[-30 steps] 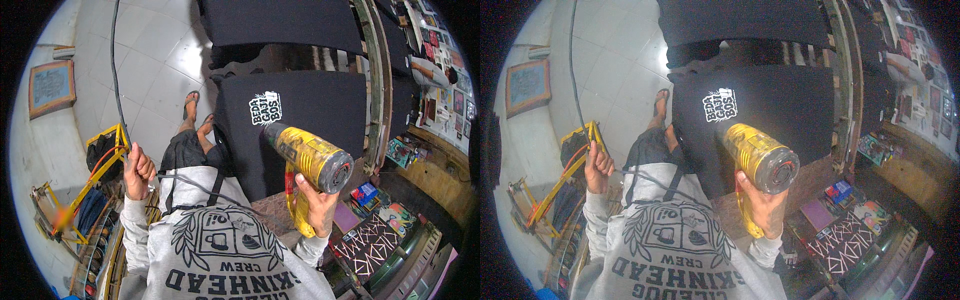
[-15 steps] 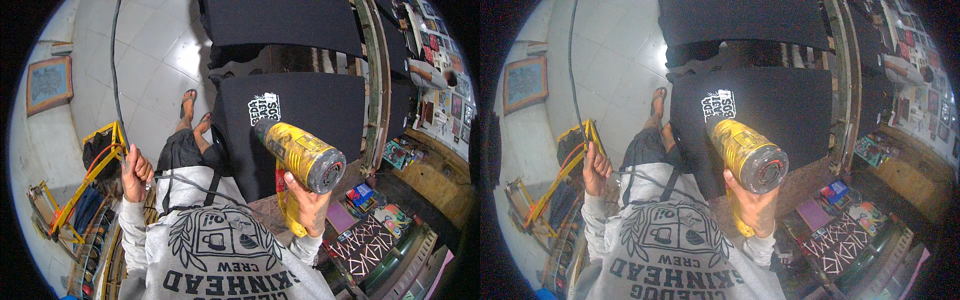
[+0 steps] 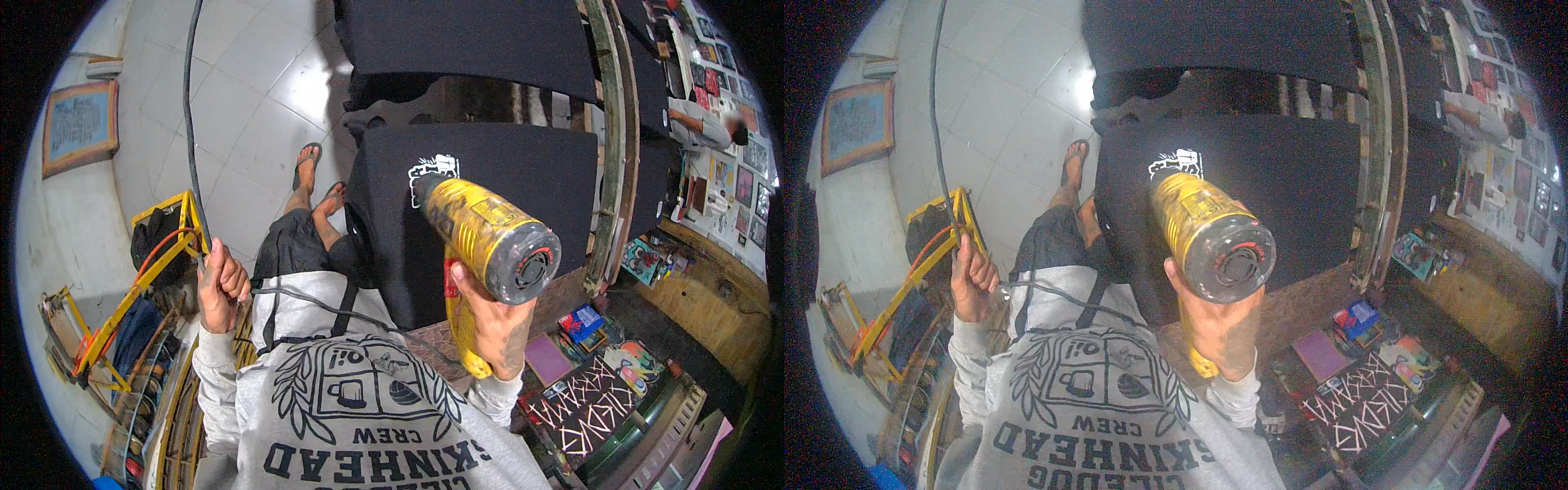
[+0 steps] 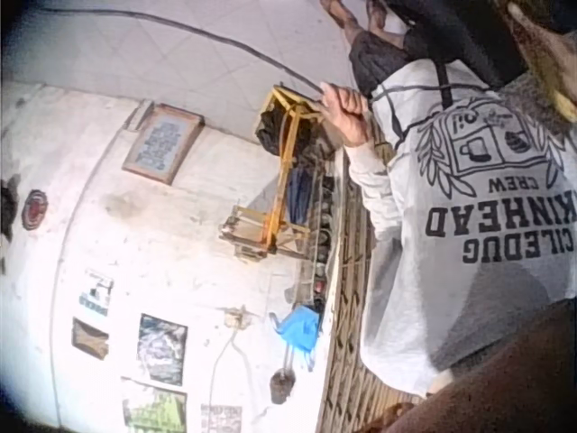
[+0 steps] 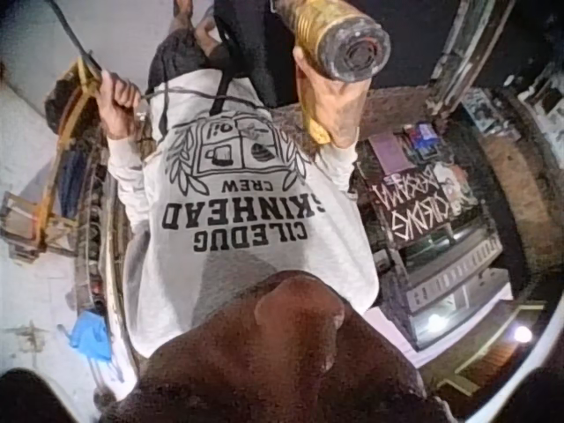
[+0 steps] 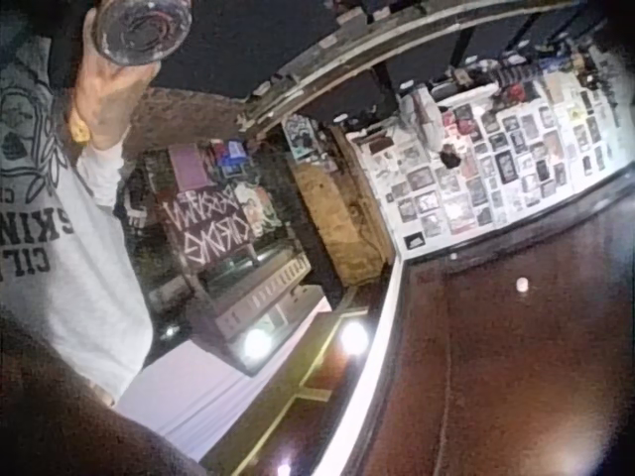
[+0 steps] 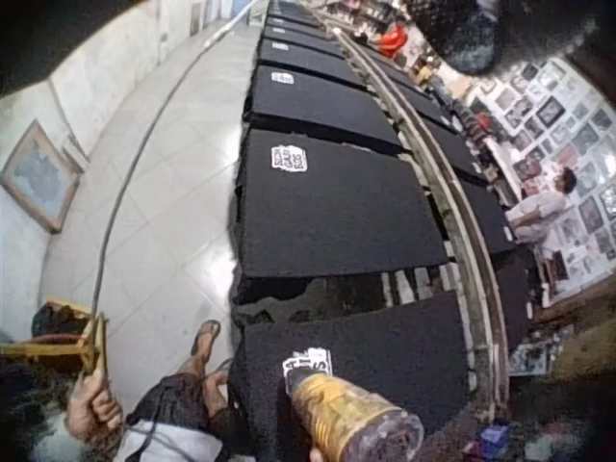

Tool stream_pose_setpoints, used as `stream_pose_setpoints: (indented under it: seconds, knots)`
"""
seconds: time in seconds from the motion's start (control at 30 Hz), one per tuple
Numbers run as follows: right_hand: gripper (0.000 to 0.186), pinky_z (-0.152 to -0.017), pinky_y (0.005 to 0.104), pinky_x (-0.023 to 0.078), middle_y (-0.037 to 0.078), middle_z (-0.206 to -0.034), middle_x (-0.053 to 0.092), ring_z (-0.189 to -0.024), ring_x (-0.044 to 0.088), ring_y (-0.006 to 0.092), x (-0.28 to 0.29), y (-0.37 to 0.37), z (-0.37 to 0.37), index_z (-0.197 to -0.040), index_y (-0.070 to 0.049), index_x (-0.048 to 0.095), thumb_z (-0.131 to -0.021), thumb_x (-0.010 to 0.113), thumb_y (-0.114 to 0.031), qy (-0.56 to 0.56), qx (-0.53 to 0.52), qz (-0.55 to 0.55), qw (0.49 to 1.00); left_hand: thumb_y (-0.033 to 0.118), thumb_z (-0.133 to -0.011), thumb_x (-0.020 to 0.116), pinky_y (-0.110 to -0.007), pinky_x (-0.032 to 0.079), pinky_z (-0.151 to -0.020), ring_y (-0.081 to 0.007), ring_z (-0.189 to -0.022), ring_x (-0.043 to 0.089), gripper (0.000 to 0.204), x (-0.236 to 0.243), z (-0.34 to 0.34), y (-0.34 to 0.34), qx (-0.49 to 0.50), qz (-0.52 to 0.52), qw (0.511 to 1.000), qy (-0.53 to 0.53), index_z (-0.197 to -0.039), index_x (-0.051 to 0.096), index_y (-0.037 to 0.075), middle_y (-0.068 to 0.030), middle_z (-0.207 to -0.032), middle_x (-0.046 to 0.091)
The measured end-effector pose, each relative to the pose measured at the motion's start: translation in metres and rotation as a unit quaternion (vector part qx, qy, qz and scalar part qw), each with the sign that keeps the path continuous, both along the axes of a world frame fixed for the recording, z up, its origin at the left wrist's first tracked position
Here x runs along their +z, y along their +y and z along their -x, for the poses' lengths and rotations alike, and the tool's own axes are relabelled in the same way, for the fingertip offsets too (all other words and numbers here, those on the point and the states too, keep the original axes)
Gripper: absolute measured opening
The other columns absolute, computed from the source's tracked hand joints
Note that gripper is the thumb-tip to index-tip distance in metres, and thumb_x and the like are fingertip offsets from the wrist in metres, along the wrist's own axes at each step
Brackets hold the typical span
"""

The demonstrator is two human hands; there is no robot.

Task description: The person uses a heat gun to dry ink on a row of black t-shirts mounted on boards, moving from one garment to the next while holding a wooden guide bar.

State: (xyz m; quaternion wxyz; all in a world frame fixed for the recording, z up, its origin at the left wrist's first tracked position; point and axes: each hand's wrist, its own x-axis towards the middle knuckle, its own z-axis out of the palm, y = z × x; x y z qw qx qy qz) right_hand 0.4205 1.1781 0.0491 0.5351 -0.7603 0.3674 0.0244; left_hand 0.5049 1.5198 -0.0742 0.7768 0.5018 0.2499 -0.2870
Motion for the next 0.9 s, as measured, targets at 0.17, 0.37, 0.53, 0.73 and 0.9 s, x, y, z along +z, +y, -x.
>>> stream_pose_setpoints:
  seconds: [0.17, 0.37, 0.53, 0.73, 0.9]
  knots:
    - [0.078, -0.101, 0.0383, 0.049, 0.016, -0.128, 0.062, -0.116, 0.062, 0.025, 0.004, -0.002, -0.008, -0.142, 0.002, 0.044, -0.079, 0.087, -0.012, -0.007, 0.006, -0.013, 1.0, 0.045, -0.107, 0.048, -0.026, 0.028, -0.04, -0.0078, -0.038, 0.021, 0.054, 0.002, 0.002, -0.002, 0.012, -0.019, 1.0, 0.005, -0.063, 0.033, 0.018, 0.006, -0.047, 0.024]
    - [0.062, -0.099, 0.0374, 0.049, 0.015, -0.122, 0.066, -0.109, 0.065, 0.0245, -0.002, -0.01, -0.016, -0.132, 0.002, 0.054, -0.08, 0.085, -0.013, -0.029, 0.039, 0.054, 0.997, 0.046, -0.106, 0.05, -0.026, 0.028, -0.04, -0.0077, -0.038, 0.021, 0.055, 0.0, 0.004, -0.004, 0.018, -0.028, 0.999, 0.008, -0.061, 0.033, 0.018, 0.0059, -0.047, 0.024]
    - [0.039, -0.093, 0.0369, 0.05, 0.012, -0.112, 0.071, -0.101, 0.068, 0.0221, -0.001, -0.01, -0.034, -0.114, 0.002, 0.067, -0.082, 0.084, -0.014, -0.068, -0.007, 0.076, 0.995, 0.048, -0.108, 0.042, -0.026, 0.028, -0.039, -0.0082, -0.039, 0.024, 0.055, -0.001, 0.006, -0.004, -0.007, -0.022, 1.0, -0.003, -0.063, 0.033, 0.019, 0.0074, -0.049, 0.024]
    - [0.044, -0.096, 0.0355, 0.05, 0.011, -0.118, 0.07, -0.106, 0.067, 0.0209, -0.001, -0.031, -0.031, -0.121, 0.002, 0.064, -0.084, 0.083, -0.013, -0.035, -0.028, 0.057, 0.997, 0.049, -0.109, 0.041, -0.026, 0.029, -0.04, -0.0083, -0.039, 0.023, 0.055, 0.0, 0.008, -0.007, -0.012, -0.016, 1.0, 0.002, -0.062, 0.032, 0.02, 0.0078, -0.049, 0.024]
    - [0.05, -0.1, 0.0371, 0.05, 0.012, -0.122, 0.068, -0.111, 0.066, 0.0208, -0.002, -0.035, -0.027, -0.129, 0.0, 0.06, -0.085, 0.082, -0.011, -0.071, -0.03, 0.015, 0.997, 0.046, -0.106, 0.05, -0.026, 0.029, -0.041, -0.0079, -0.038, 0.021, 0.054, -0.003, 0.007, -0.006, -0.005, -0.002, 1.0, 0.001, -0.062, 0.034, 0.018, 0.0062, -0.047, 0.023]
